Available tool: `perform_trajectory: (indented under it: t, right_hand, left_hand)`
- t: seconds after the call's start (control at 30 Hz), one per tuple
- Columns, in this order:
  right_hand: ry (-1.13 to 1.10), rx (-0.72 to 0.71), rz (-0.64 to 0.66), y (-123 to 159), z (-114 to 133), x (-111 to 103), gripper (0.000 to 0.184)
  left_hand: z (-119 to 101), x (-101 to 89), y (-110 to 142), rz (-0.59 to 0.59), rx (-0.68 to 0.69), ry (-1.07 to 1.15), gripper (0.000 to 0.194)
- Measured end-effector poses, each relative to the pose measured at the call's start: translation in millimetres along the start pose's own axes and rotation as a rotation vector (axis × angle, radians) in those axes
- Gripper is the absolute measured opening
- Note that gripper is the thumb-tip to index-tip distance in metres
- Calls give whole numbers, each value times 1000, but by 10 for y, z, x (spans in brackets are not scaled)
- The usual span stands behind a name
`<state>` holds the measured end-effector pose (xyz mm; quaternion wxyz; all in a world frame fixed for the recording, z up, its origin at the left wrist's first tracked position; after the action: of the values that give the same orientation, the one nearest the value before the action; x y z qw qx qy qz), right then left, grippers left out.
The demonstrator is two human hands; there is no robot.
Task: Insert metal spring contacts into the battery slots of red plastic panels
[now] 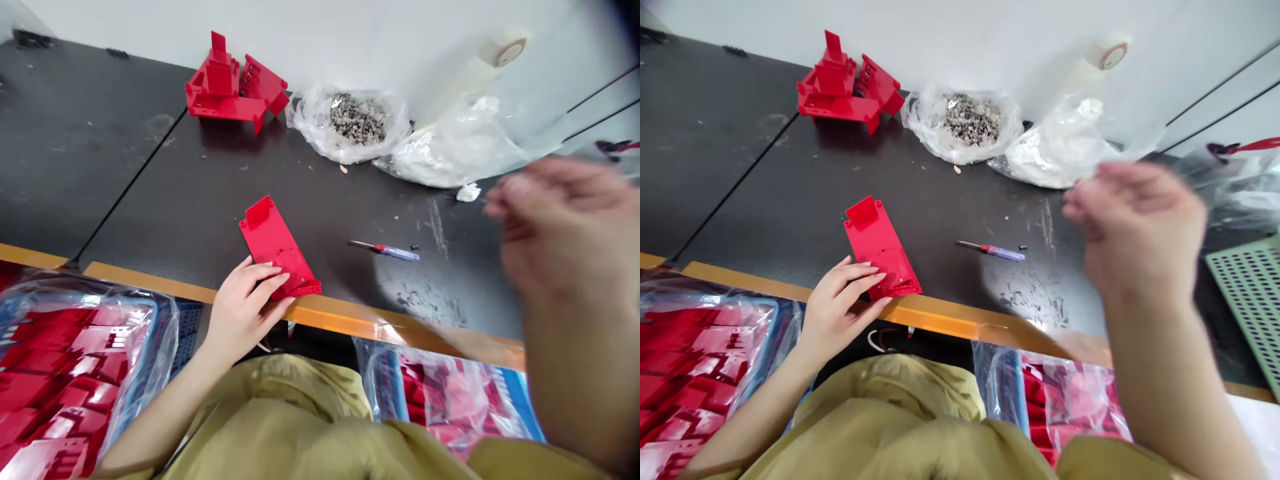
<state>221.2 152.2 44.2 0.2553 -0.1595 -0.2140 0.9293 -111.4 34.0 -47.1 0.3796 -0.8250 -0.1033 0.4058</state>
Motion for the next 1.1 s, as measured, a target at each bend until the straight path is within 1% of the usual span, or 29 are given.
perform_trajectory:
  t: [0.03,0.07,0.1,0.17,0.2,0.23,0.3,0.33,0.4,0.43,0.47,0.5,0.57,0.63,0.67,0.73,0.8,0.87,0.97,1.03,1.1]
  right_hand:
    - [-66,109,46,263,12,6,23]
    - [-49,193,106,509,13,17,21]
    - [-15,242,196,733,11,36,16]
    - [26,241,392,1089,5,77,6]
    - [36,221,458,1219,-2,91,5]
    - [38,208,504,1321,-15,103,8]
    - [11,241,525,1462,-56,122,15]
    - [-18,291,514,1513,-83,132,17]
    - [-95,417,454,1594,-134,150,21]
    - [-132,471,412,1624,-151,156,23]
    - [-162,511,367,1646,-160,160,23]
    - [-187,531,325,1659,-156,162,21]
    - [-242,507,259,1655,-112,167,16]
    - [-316,447,239,1628,-32,184,13]
    - [-353,421,243,1614,13,200,14]
    - [-408,401,256,1595,91,243,16]
    - [-428,408,271,1593,152,302,18]
    - [-427,424,290,1603,204,376,17]
    - [-433,461,351,1625,290,508,15]
    - [-450,486,415,1642,362,605,14]
    - [-468,491,484,1661,437,704,13]
  left_hand:
    - [3,-7,12,5,1,-1,31]
    - [5,-10,19,13,-1,-5,32]
    - [2,-8,20,22,-1,-11,33]
    - [-17,10,-1,28,5,-16,35]
    - [-33,27,-22,24,9,-10,35]
    - [-52,48,-49,17,16,2,33]
    - [-98,97,-112,4,31,39,22]
    - [-122,122,-146,5,35,56,15]
    - [-164,152,-219,8,8,91,5]
    - [-179,149,-260,-8,-29,119,4]
    - [-188,133,-304,-41,-83,157,4]
    - [-191,102,-352,-97,-149,208,4]
    - [-168,18,-448,-259,-308,336,6]
    - [-116,-60,-525,-438,-463,478,10]
    - [-83,-83,-550,-502,-534,553,12]
    - [-21,-91,-561,-575,-658,709,14]
    - [9,-66,-509,-594,-754,850,15]
    - [-9,-34,-398,-605,-837,940,17]
    - [-110,0,-172,-650,-989,1036,20]
    - [-187,13,-20,-678,-1087,1081,21]
    - [-242,20,116,-685,-1153,1093,23]
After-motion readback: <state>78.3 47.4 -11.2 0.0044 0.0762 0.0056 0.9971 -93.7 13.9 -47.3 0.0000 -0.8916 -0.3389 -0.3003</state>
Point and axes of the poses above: each hand's wrist, its own y-axis away from the middle knuckle, its own x-axis out of the palm, z = x × y, the point moved 3 cm from there along -y, towards the middle knuckle, and after that the axes turned 8 degrees about -z, right-handed, at the moved point
